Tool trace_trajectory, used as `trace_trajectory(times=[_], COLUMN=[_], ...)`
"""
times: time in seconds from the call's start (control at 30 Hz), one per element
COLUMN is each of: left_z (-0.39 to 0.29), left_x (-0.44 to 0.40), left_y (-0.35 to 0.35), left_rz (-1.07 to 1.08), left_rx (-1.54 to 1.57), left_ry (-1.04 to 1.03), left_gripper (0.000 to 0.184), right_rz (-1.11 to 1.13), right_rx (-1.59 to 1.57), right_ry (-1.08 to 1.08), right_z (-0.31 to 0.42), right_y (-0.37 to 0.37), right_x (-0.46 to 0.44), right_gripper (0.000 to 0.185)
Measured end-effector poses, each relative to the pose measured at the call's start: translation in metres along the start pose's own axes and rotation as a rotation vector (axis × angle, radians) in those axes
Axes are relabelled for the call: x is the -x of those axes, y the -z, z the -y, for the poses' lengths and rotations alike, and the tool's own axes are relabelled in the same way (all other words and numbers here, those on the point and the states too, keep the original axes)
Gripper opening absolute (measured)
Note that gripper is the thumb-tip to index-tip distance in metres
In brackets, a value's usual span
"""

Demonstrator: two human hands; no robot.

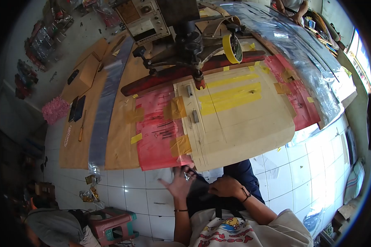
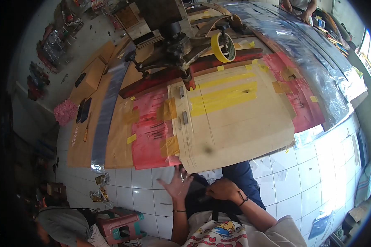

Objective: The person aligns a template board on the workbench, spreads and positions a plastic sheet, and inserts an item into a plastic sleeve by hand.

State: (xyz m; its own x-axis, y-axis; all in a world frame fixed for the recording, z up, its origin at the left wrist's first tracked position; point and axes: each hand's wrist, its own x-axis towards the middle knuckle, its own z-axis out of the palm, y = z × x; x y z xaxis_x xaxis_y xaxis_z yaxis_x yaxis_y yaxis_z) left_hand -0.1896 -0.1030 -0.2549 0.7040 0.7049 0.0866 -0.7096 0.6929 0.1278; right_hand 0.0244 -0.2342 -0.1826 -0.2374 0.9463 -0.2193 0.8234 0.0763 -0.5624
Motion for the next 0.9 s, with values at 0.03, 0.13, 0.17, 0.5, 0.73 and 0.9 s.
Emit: trace_trajectory(times=[0.03, 0.13, 0.17, 0.5, 0.73, 0.9], left_z=[-0.012, -0.039, -0.047, -0.038, -0.027, -0.012], left_x=[0.009, 0.025, 0.03, 0.076, 0.053, 0.009], left_y=[0.0, -0.016, -0.027, 0.0, -0.015, -0.04], left_rz=[-0.016, -0.133, -0.183, -0.631, -0.541, -0.397], left_rx=[-0.044, -0.218, -0.285, -0.828, -0.819, -1.01], left_ry=[-0.079, -0.35, -0.445, 0.073, 0.235, 0.205], left_gripper=[0.121, 0.123, 0.122, 0.079, 0.052, 0.028], right_rz=[-0.002, -0.002, -0.002, -0.03, -0.166, -0.383], right_rx=[-0.002, -0.035, -0.052, -0.063, -0.198, -0.189], right_ry=[-0.005, -0.005, -0.003, 0.012, -0.069, 0.049], right_z=[0.0, 0.0, -0.001, -0.004, -0.001, 0.003], right_y=[0.001, 0.003, 0.003, -0.004, 0.007, 0.013], right_x=[0.001, 0.002, 0.002, -0.002, -0.001, -0.003], right_gripper=[0.031, 0.032, 0.033, 0.033, 0.04, 0.067])
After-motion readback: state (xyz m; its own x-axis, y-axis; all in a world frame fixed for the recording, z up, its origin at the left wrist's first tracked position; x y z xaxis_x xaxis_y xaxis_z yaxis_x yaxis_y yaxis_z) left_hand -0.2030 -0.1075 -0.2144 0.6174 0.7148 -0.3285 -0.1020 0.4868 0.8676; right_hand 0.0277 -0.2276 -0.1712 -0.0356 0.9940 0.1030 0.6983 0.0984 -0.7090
